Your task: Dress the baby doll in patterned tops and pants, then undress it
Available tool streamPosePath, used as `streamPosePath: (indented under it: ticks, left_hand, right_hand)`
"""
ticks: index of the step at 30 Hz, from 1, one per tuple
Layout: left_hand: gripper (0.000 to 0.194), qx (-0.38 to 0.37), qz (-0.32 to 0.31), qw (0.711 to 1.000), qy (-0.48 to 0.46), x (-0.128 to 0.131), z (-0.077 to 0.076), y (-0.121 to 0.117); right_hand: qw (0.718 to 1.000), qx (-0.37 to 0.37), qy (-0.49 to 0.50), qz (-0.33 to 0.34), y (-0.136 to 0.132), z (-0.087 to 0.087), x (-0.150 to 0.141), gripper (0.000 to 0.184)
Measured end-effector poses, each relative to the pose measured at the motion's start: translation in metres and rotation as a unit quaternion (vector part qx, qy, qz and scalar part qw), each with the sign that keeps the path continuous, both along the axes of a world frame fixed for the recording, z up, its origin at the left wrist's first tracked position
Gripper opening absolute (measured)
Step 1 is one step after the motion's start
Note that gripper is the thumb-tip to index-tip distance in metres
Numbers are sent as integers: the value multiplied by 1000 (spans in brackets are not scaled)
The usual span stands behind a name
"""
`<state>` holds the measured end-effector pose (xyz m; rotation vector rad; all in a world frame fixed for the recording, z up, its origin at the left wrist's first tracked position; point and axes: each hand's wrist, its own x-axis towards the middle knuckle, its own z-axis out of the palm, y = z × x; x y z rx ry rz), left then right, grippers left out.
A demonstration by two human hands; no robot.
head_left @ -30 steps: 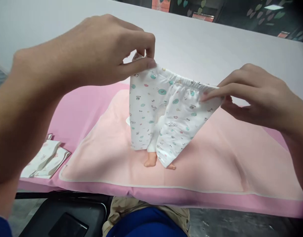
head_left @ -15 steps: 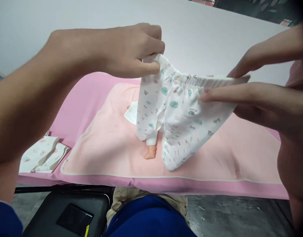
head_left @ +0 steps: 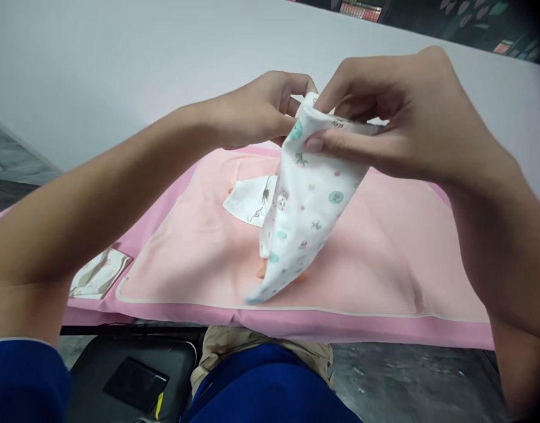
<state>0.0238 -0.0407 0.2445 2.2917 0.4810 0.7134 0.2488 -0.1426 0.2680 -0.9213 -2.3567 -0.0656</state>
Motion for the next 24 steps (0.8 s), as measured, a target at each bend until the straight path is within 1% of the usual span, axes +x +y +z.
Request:
streamPosePath:
  ticks: [1, 3, 5, 7, 9, 10, 11, 13, 14, 15, 17, 19, 20, 21, 22, 23, 24]
  left_hand:
    - [34, -43, -10, 999, -23, 0, -3, 0]
    - [32, -85, -6, 995, -55, 0, -8, 1]
    - [24, -99, 9, 992, -82, 1, -11, 1]
    - [13, -111, -2, 988, -103, 2, -12, 2]
    - [18, -115, -24, 987, -113, 5, -11, 1]
    - [21, -107, -23, 988, -113, 7, -10, 0]
    - [23, -91, -8, 990, -110, 10, -9, -2]
    - [26, -56, 50, 991, -107, 14, -6, -5]
    - [26, -44, 77, 990, -108, 16, -4, -6]
    - [25, -36, 96, 989, -111, 17, -3, -6]
    - [22, -26, 111, 986, -119, 18, 0, -6]
    - [19, -17, 106, 987, -119, 16, 2, -4]
    - [16, -3, 94, 989, -113, 14, 3, -3]
    - [15, 28, 77, 992, -97, 12, 5, -1]
    - [20, 79, 63, 992, -79, 10, 7, 0]
    - [29, 142, 55, 986, -62, 7, 9, 1]
    - [41, 195, 60, 978, -42, 4, 12, 2]
  right_hand:
    - [1000, 7, -4, -6, 5, -1, 1, 27]
    - [999, 7, 11, -48, 15, -3, 3, 23]
    - [996, 30, 10, -81, 22, -4, 5, 20]
    - [993, 56, 9, -99, 28, -5, 7, 20]
    - [990, 73, 7, -123, 33, -5, 8, 25]
    - [987, 87, 7, -136, 36, -5, 8, 32]
    - [983, 108, 11, -150, 38, -6, 9, 40]
    - [977, 142, 23, -160, 43, -9, 12, 50]
    - [977, 145, 27, -156, 46, -11, 15, 50]
    - [979, 135, 27, -148, 48, -13, 19, 49]
    - [986, 93, 22, -136, 54, -15, 32, 49]
    - [989, 45, 11, -142, 59, -14, 46, 50]
    - [989, 22, 9, -147, 62, -12, 51, 52]
    - [989, 1, 10, -146, 65, -10, 56, 53]
    - [991, -19, 16, -133, 67, -8, 58, 52]
    - [993, -34, 29, -110, 68, -5, 59, 48]
    - [995, -41, 44, -82, 69, -3, 59, 42]
